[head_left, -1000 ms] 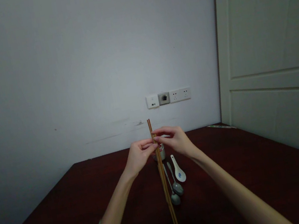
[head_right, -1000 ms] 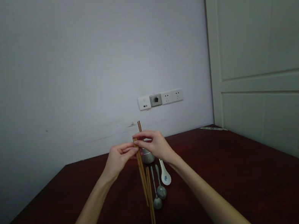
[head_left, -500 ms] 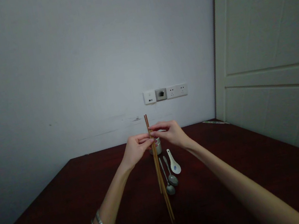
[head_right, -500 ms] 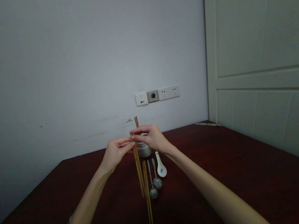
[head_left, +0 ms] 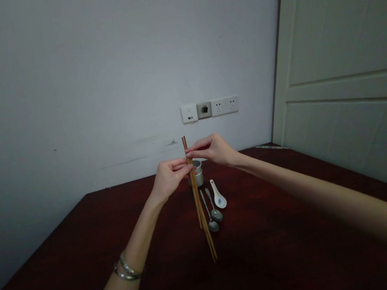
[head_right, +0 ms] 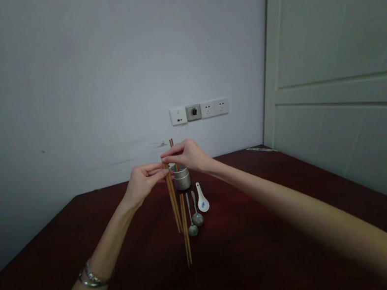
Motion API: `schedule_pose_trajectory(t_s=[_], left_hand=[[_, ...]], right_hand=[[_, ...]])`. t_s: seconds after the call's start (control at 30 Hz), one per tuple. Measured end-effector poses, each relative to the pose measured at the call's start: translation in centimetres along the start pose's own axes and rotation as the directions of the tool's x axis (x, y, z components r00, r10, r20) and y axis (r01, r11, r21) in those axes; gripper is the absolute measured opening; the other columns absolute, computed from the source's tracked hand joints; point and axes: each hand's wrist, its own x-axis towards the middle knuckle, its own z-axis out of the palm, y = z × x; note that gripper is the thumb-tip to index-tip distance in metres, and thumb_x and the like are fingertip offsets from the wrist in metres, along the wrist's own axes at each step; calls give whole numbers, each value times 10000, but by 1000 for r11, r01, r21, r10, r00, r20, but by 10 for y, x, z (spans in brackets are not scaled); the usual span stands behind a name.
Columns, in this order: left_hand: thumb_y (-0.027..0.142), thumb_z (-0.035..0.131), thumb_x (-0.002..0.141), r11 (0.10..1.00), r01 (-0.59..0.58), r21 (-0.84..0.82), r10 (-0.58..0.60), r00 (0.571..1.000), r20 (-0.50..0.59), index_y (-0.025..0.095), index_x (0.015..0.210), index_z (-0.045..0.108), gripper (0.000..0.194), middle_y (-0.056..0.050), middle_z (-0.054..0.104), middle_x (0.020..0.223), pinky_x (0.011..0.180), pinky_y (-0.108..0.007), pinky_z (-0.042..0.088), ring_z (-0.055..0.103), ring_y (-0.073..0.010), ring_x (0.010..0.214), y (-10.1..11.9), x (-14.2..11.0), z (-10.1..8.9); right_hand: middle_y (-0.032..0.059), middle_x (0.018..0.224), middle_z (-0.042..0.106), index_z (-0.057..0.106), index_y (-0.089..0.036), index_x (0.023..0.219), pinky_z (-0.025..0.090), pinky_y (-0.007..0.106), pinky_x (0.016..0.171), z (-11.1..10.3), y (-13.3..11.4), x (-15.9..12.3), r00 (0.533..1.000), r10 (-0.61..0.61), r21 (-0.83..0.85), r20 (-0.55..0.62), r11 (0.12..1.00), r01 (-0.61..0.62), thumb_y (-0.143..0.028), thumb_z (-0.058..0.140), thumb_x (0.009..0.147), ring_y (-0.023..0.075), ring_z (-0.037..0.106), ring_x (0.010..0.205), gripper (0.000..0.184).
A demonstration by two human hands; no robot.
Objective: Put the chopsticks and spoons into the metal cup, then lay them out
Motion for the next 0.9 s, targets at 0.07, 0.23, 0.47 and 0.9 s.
schedule_pose_trajectory(t_s=[0.07, 0.23, 0.47, 0.9], left_hand=[[262, 611, 691, 1000, -7, 18, 7, 1000, -1, 95, 911, 655, 280, -98, 678, 831, 695, -316, 513, 630, -188, 753, 0, 0, 0], [255, 600, 699, 998, -28, 56, 29, 999, -23, 95, 929, 653, 285, -94, 679, 835, 681, -300, 509, 626, -180, 746, 2, 0, 0], [270, 615, 692, 996, -62, 59, 64, 997, -33, 80, 870, 659, 264, -99, 680, 822, 689, -306, 509, 631, -186, 737, 4, 0, -8], [300, 648, 658, 1000, -27, -16, 26, 998, -57, 69, 781, 633, 263, -110, 675, 750, 649, -338, 533, 639, -212, 716, 17, 8, -8]], right_hand=[[47, 765, 696, 703, -166, 784, 498, 320, 698, 0, 0, 0, 1000, 2, -11, 2, 1000, -2, -285, 641, 656, 168, 625, 719, 185], [52, 826, 693, 687, -160, 851, 499, 333, 751, 1, 0, -3, 1000, 17, 85, 11, 996, -18, -272, 655, 649, 166, 628, 767, 234], [70, 832, 690, 638, -147, 957, 523, 341, 740, 4, 14, -17, 924, 324, 414, 201, 827, -380, -204, 629, 692, 145, 643, 732, 271], [61, 806, 687, 676, -138, 789, 521, 331, 749, 38, 12, -42, 900, 371, 447, 227, 781, -435, -295, 692, 607, 151, 641, 738, 241]])
